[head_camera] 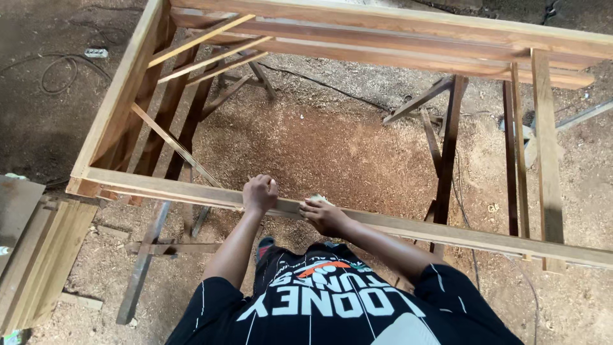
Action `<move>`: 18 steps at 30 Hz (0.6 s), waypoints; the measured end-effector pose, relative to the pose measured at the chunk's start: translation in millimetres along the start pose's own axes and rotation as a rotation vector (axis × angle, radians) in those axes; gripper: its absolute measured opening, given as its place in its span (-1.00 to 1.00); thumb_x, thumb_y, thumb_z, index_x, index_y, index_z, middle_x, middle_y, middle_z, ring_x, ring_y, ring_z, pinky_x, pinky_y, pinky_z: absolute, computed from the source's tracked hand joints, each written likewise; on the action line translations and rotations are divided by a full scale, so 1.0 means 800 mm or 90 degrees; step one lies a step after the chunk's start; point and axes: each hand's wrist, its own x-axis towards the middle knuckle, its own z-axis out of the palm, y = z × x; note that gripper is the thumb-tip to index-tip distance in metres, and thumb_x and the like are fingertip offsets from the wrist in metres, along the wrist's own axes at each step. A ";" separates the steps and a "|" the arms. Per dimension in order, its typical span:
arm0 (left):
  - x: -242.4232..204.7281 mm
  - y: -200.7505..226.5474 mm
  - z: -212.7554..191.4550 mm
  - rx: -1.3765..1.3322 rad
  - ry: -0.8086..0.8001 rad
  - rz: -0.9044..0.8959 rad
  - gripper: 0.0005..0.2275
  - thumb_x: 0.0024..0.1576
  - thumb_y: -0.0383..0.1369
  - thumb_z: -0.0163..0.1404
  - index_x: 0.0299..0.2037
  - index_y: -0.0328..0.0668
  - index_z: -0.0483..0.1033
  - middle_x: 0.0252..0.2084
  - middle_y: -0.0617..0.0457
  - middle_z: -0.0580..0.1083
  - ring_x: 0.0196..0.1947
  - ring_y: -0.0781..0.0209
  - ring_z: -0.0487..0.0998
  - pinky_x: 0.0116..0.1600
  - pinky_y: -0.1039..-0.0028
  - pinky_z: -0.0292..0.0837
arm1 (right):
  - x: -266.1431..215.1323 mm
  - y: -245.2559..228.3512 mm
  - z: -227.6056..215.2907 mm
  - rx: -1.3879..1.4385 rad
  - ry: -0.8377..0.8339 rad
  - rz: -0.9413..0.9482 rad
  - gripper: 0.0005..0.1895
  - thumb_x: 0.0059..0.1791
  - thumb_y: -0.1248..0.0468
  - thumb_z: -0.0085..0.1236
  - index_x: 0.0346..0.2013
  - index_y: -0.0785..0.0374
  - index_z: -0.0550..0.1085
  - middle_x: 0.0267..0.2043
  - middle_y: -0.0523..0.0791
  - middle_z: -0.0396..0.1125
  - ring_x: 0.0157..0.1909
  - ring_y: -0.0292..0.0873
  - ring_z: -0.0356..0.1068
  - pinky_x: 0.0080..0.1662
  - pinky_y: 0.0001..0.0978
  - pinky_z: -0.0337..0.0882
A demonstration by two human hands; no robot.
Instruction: The person sands the surfaces and edges of a large rectangular wooden frame using a piece of sandpaper held in their hand.
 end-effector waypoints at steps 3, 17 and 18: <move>-0.002 0.000 0.003 0.003 0.046 0.014 -0.80 0.09 -0.28 -0.14 -0.42 -0.18 0.50 -0.39 -0.02 0.50 -0.38 0.09 0.52 -0.21 0.25 0.41 | 0.036 -0.011 0.001 -0.027 -0.024 0.010 -0.66 0.05 0.18 -0.10 0.02 0.29 0.44 0.17 -0.02 0.30 0.29 0.03 0.18 0.27 -0.04 0.14; -0.003 0.011 -0.010 -0.006 0.033 -0.019 -0.81 0.08 -0.25 -0.09 -0.44 -0.17 0.49 -0.38 -0.03 0.49 -0.31 0.06 0.52 -0.17 0.23 0.41 | -0.046 0.029 0.006 -0.085 0.004 -0.081 -0.70 0.06 0.31 -0.12 0.07 0.23 0.40 0.25 -0.08 0.26 0.33 -0.03 0.18 0.35 -0.09 0.15; -0.003 0.010 -0.010 -0.015 0.053 -0.008 -0.81 0.06 -0.25 -0.07 -0.46 -0.17 0.49 -0.38 -0.03 0.49 -0.30 0.05 0.52 -0.17 0.22 0.41 | -0.044 0.026 0.003 -0.077 -0.006 -0.066 -0.66 0.05 0.30 -0.11 0.10 0.30 0.38 0.24 -0.03 0.25 0.33 0.00 0.17 0.34 -0.11 0.15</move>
